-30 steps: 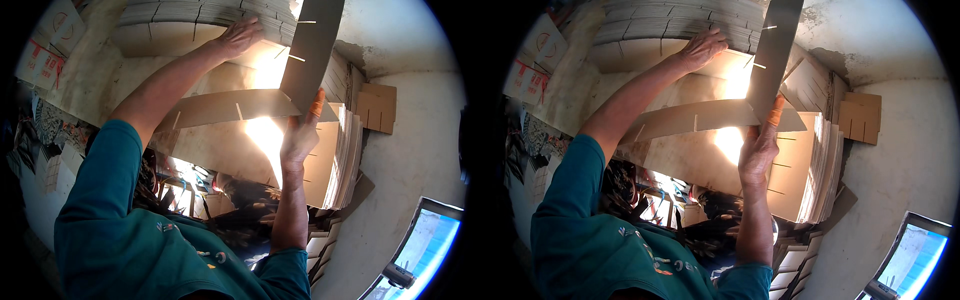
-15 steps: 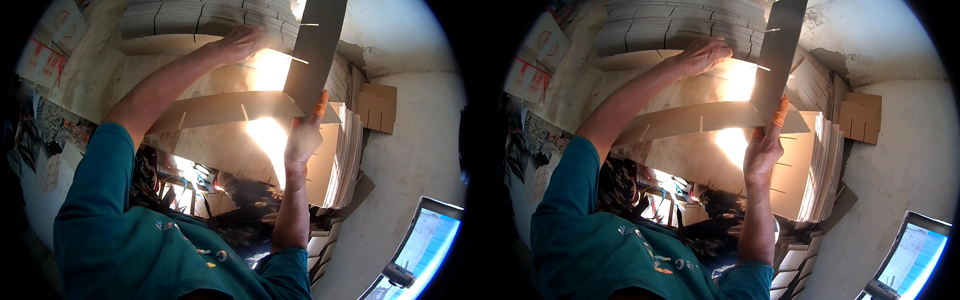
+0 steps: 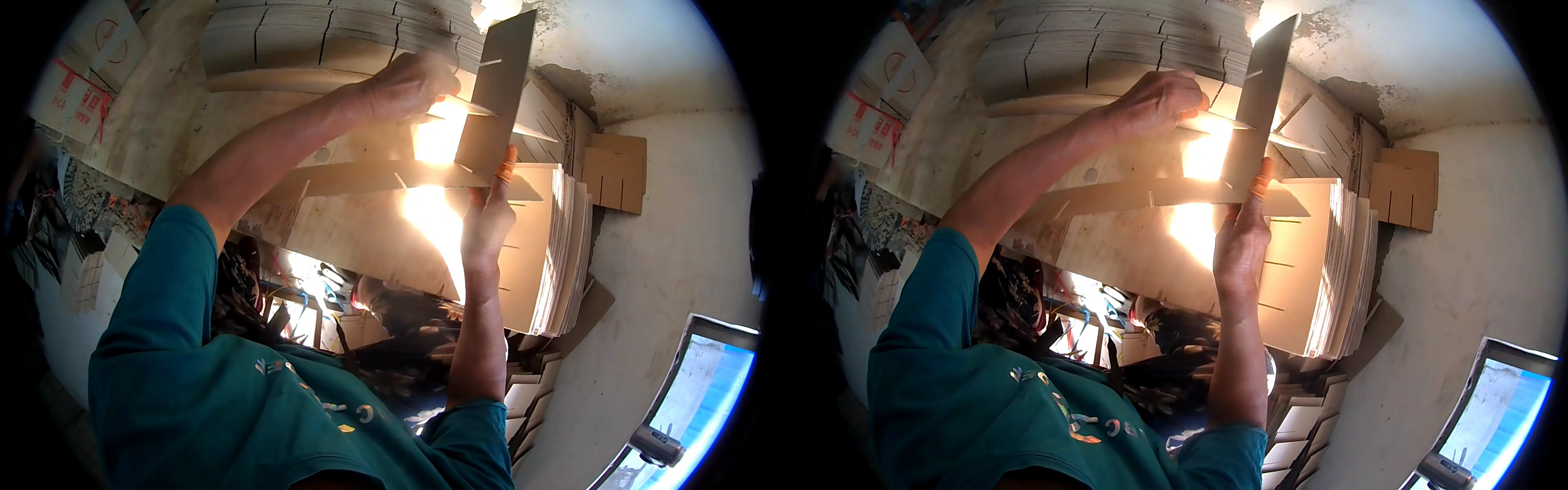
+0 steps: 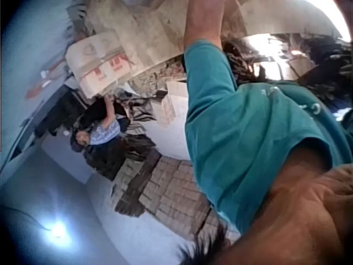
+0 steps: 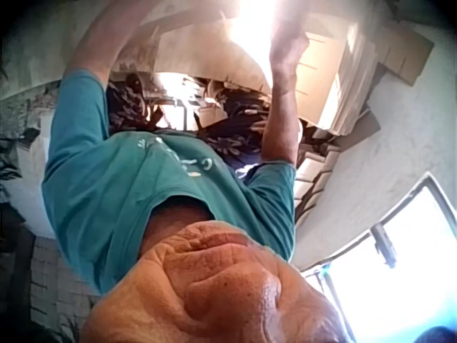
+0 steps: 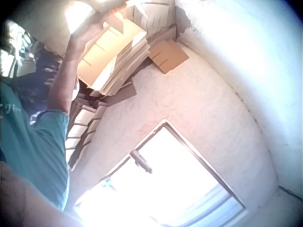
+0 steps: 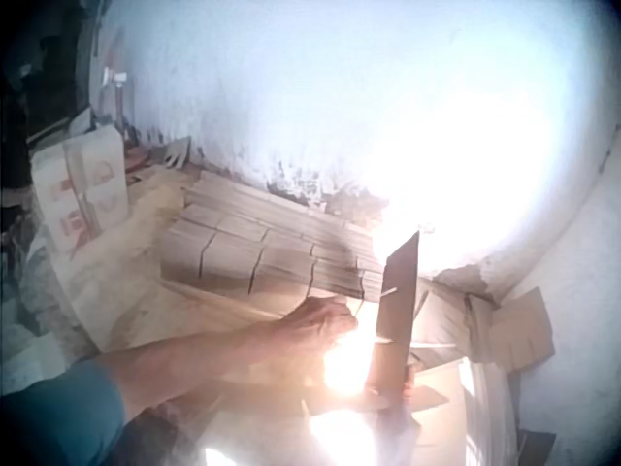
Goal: The person sits on the floor and repeatedly folds and interlocks pre-cut cardboard pieces to form a structured assembly. They handle each piece by hand, aligning tabs and slots to build up the structure.
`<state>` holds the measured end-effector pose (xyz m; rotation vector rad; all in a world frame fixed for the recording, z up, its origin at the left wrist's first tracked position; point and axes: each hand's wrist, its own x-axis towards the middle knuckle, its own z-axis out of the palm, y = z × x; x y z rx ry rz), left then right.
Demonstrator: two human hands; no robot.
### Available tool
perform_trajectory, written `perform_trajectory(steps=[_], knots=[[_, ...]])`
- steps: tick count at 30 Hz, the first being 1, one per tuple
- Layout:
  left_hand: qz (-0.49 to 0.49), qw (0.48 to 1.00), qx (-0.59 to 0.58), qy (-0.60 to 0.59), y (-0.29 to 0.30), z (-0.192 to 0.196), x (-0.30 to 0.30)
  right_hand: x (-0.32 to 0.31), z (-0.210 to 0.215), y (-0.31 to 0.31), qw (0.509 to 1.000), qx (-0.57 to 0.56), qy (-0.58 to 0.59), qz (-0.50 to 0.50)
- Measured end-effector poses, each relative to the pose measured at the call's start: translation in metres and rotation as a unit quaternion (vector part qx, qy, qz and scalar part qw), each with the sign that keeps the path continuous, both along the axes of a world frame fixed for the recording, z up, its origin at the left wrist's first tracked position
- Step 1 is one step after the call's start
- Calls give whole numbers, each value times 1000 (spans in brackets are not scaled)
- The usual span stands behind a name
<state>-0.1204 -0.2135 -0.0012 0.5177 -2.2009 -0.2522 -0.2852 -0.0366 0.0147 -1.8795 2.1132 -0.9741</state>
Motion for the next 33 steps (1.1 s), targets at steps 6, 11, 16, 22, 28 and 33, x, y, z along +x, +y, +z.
perform_trajectory(steps=[6,11,16,22,28,33], knots=[[-16,976,206,-67,17,37,6,-5,-13,3,999,-22,23,-12],[67,950,234,-193,-15,72,15,-1,-9,17,999,-47,3,0],[151,962,3,-226,-73,-18,-2,3,-15,14,996,-80,7,29],[218,931,-31,-290,-80,-50,-14,5,-8,13,998,-58,-5,16],[169,964,-17,-207,-76,-37,-7,3,-14,10,993,-111,26,42],[174,966,20,-188,-76,-29,-8,0,-13,13,993,-96,47,47]])
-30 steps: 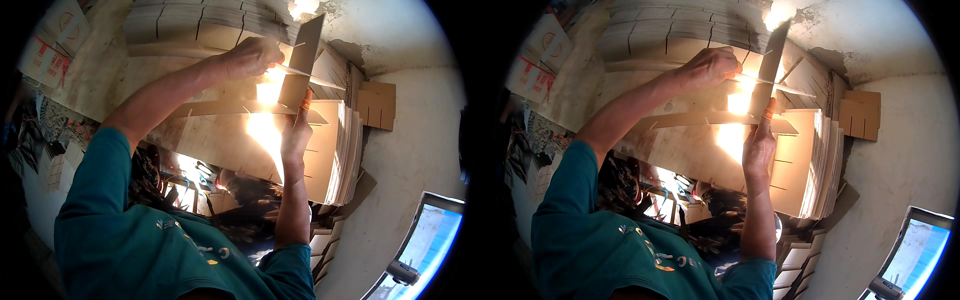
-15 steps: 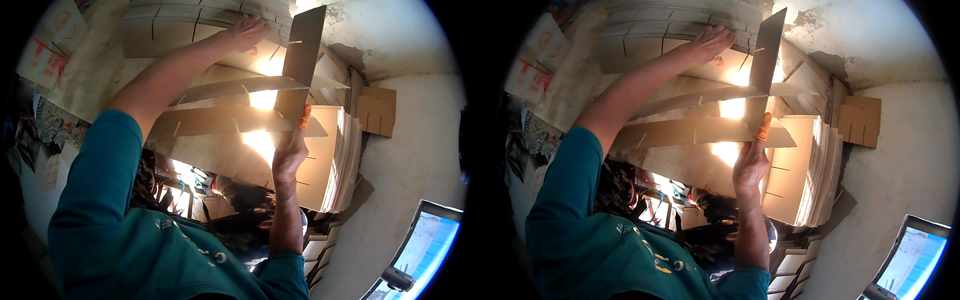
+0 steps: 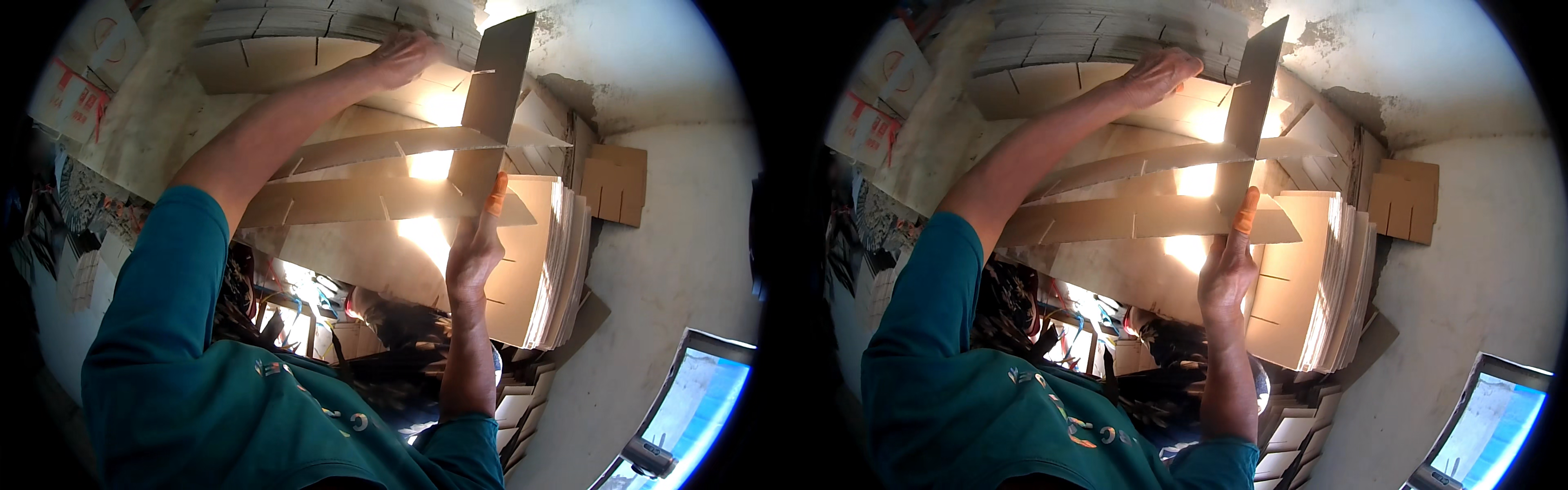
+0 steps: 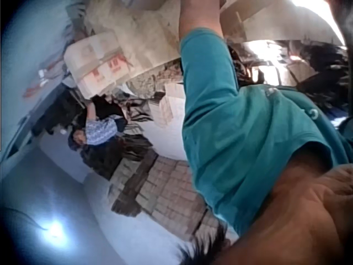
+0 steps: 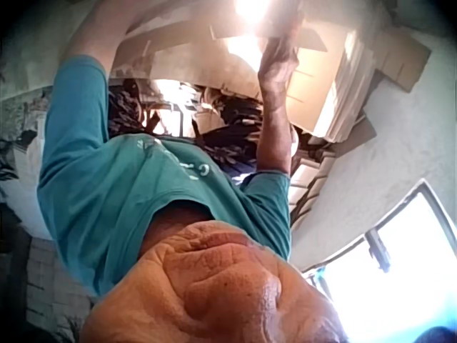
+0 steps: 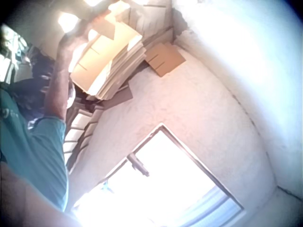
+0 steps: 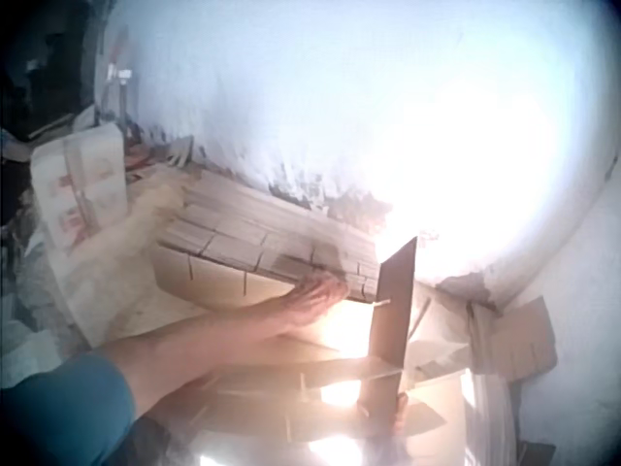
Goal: The person sits on the floor and repeatedly folds and interlocks pre-cut cardboard pieces to form a structured assembly. They handle each piece by hand, aligning tabs and slots to build up the structure.
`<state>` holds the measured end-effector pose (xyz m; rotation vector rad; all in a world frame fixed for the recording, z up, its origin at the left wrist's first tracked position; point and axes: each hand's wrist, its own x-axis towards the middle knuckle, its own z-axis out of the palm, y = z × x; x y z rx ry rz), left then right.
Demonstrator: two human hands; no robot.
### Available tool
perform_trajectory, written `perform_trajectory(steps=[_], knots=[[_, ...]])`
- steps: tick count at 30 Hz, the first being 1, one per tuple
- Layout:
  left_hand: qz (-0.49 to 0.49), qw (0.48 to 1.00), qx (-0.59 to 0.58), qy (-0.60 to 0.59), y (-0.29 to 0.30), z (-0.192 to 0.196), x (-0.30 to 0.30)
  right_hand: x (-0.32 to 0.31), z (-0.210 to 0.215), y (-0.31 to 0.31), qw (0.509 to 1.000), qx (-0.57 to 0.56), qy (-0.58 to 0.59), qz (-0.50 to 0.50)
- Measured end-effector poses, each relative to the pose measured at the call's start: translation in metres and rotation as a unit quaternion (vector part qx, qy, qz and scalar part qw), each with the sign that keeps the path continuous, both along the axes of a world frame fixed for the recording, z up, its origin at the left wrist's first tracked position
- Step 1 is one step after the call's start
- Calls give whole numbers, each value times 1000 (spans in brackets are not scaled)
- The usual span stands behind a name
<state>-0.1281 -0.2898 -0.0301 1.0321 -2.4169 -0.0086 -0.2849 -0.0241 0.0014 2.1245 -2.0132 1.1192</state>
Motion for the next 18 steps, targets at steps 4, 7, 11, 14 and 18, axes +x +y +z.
perform_trajectory(steps=[4,7,11,14,18], knots=[[-49,996,-24,73,7,3,-1,1,0,5,1000,0,-8,-12],[-64,993,-10,96,10,7,-1,0,0,10,999,30,-23,-19],[-76,991,-4,110,13,11,-2,3,8,15,995,84,-33,-34],[-87,988,-1,124,21,20,-2,-1,3,14,998,51,-32,-6],[-103,983,5,150,34,35,0,-3,5,18,992,110,-55,-26]])
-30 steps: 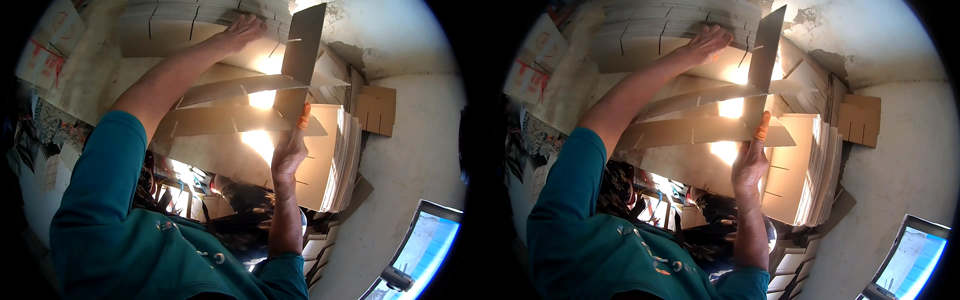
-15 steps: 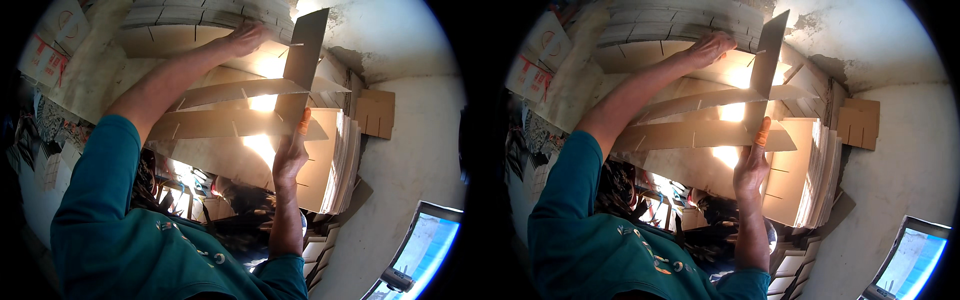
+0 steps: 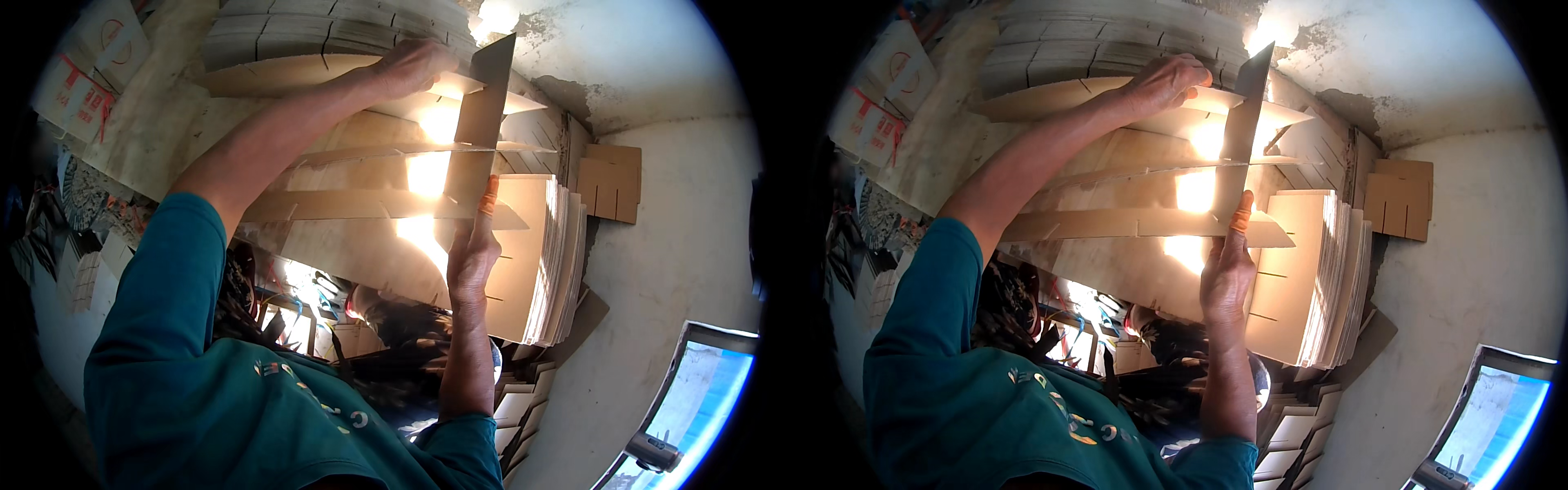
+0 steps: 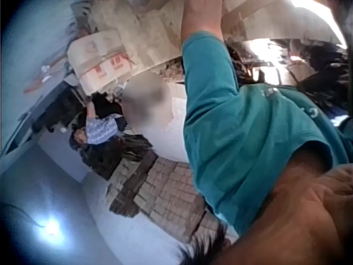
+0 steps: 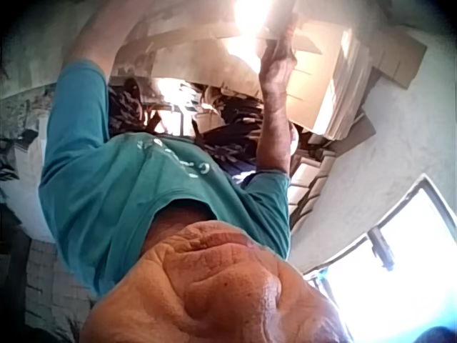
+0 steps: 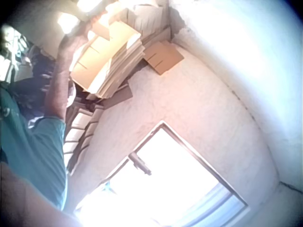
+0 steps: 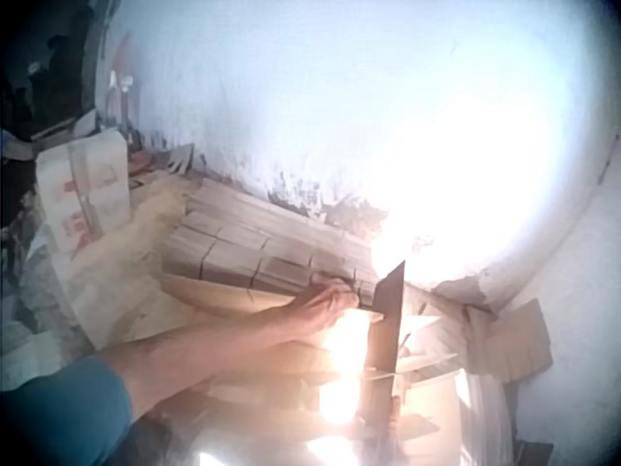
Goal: The person sits on the floor and repeatedly folds and interlocks pre-cut cardboard pieces to form a structured assembly. They handle each piece by hand, aligning tabs and slots to build up the structure.
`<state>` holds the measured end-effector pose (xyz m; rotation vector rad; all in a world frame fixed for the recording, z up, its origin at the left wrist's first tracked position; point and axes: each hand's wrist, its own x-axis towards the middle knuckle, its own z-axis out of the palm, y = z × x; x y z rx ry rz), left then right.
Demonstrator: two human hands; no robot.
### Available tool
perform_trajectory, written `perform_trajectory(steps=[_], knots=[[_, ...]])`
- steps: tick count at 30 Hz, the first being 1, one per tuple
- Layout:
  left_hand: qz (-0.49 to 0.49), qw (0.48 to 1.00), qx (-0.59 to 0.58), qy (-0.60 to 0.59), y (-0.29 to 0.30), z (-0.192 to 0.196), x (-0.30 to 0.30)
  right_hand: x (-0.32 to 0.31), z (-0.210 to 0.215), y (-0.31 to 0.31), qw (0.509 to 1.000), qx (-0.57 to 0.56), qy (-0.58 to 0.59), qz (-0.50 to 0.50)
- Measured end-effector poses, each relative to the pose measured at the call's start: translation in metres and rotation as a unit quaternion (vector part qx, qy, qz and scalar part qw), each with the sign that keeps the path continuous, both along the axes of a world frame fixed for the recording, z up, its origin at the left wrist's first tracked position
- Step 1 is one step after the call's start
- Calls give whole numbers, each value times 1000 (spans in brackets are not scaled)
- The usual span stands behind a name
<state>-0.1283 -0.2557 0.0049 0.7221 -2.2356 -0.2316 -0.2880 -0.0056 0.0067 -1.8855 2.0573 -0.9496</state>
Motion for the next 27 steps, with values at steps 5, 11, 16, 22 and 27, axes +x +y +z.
perform_trajectory(steps=[5,11,16,22,27], knots=[[-21,998,55,31,17,15,0,0,11,9,1000,10,26,-1],[-60,994,94,9,55,27,21,-2,37,47,995,39,89,0],[-59,990,113,-60,73,-12,37,-19,21,53,975,73,197,74],[-2,982,188,7,90,-17,70,-39,25,59,965,154,187,97],[25,977,212,30,150,27,118,-111,27,100,921,-23,345,-178]])
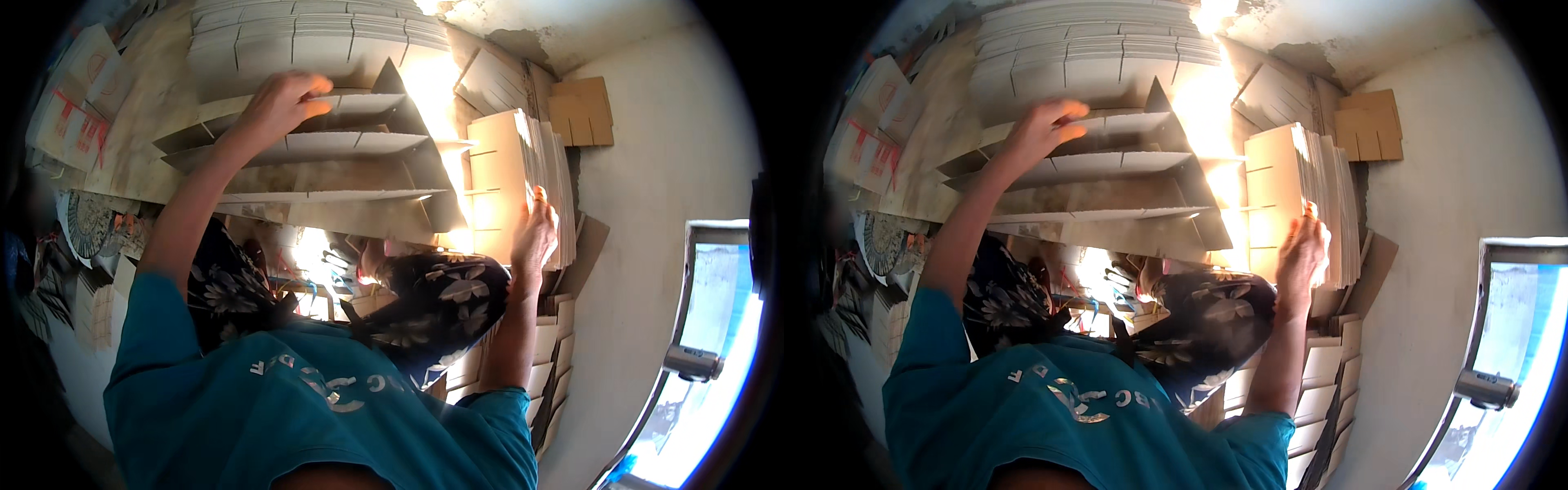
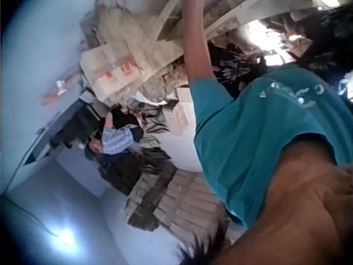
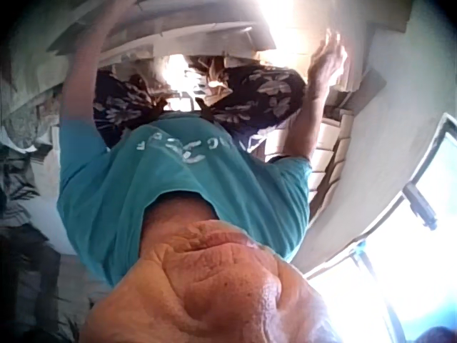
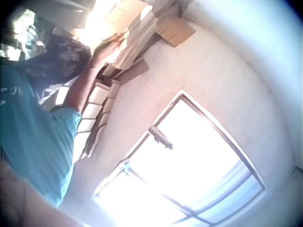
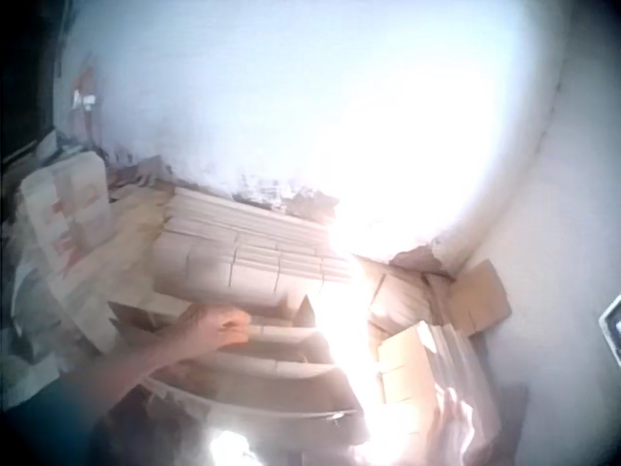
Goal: The person sits on the floor and repeatedly folds and interlocks pre-cut cardboard pieces to form a structured assembly. They handle each piece by hand, aligning tabs and slots to build up the structure.
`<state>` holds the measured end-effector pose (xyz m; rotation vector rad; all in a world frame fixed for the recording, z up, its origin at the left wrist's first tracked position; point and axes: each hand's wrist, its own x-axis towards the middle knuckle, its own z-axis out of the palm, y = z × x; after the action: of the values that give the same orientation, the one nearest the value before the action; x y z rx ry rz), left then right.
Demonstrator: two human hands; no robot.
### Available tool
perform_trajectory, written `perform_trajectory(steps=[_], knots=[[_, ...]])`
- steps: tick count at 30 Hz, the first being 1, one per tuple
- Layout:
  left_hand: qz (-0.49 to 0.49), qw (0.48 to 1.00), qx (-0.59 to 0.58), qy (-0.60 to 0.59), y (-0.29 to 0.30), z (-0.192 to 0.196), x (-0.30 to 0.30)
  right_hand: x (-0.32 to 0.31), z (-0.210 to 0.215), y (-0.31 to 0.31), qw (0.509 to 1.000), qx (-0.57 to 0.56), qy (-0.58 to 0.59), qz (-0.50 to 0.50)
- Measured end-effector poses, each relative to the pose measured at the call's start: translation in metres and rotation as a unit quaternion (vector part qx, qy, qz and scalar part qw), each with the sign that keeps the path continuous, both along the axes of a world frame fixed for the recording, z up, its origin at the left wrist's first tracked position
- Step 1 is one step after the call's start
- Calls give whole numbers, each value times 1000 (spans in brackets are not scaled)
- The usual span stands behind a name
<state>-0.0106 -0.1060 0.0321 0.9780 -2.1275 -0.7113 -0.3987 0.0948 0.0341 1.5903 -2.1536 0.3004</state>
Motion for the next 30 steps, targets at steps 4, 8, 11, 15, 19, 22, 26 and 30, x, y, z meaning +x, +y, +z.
perform_trajectory(steps=[4,8,11,15,19,22,26,30], knots=[[-5,1000,26,5,53,-3,23,-49,-31,33,979,126,92,-134],[-38,996,-49,-71,84,-6,28,-112,-81,53,999,35,-35,-13],[-24,995,-34,-93,99,-12,23,-90,-67,35,998,-10,-52,-23],[-39,991,-50,-121,100,-30,19,-86,-45,35,978,-41,-191,-69],[-46,988,-53,-140,95,-53,19,-44,8,27,973,-78,-193,-103],[-53,988,-40,-140,93,-61,17,-9,47,15,968,-160,-191,-24],[-73,985,-35,-153,94,-72,7,55,89,-4,881,-72,-447,142],[-38,986,-4,-164,96,-68,0,80,77,-17,888,10,-374,268]])
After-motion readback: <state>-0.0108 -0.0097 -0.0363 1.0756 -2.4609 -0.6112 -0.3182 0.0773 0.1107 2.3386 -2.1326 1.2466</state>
